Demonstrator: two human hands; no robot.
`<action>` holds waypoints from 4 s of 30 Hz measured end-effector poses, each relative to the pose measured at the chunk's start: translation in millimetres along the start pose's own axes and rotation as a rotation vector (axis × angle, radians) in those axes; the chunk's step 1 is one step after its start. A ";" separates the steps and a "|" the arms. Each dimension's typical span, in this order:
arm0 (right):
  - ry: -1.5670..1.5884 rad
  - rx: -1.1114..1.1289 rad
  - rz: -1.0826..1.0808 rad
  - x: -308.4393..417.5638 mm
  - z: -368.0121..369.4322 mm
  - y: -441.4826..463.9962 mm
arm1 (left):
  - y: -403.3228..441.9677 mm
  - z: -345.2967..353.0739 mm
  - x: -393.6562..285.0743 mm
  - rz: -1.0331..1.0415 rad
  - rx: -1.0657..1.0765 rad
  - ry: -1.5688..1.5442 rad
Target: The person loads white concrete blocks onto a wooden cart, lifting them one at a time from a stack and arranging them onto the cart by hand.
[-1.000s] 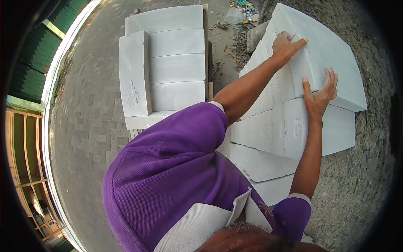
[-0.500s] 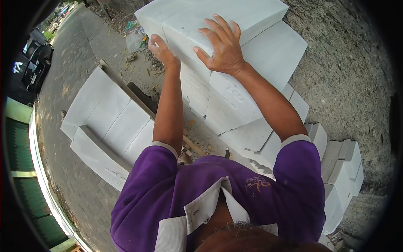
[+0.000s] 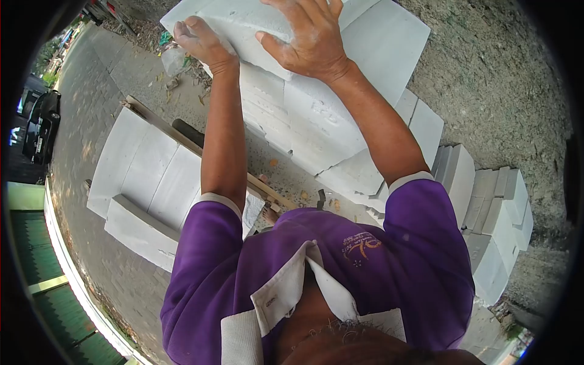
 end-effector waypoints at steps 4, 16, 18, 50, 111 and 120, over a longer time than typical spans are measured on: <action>-0.057 -0.059 -0.037 -2.8 -20.1 -1.9 | -26.9 -3.5 -8.6 0.084 0.022 0.075; 0.269 -0.182 1.189 -57.4 -4.2 -61.9 | -31.2 -4.8 -22.9 -0.060 0.144 0.452; 0.230 -0.267 1.168 -63.3 4.1 -69.1 | -29.7 -5.1 -33.3 0.032 0.079 0.579; -0.496 0.795 0.560 -394.0 65.0 -39.9 | -173.4 -157.0 -168.2 -0.857 -0.010 0.060; -0.266 1.018 0.672 155.6 294.5 -132.7 | -103.8 -668.6 -323.5 -0.658 -0.800 0.008; 0.200 1.299 0.599 332.5 537.7 -221.4 | -173.2 -695.9 -320.9 -0.387 -1.127 -0.137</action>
Point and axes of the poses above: each hand's wrist, its own y-axis towards the middle knuckle, its own z-axis out of the palm, x = y × z, the point moved 9 cm from there along y, towards the middle knuckle, and after that the axes turned 15 degrees about -x, right-handed, at the moved point
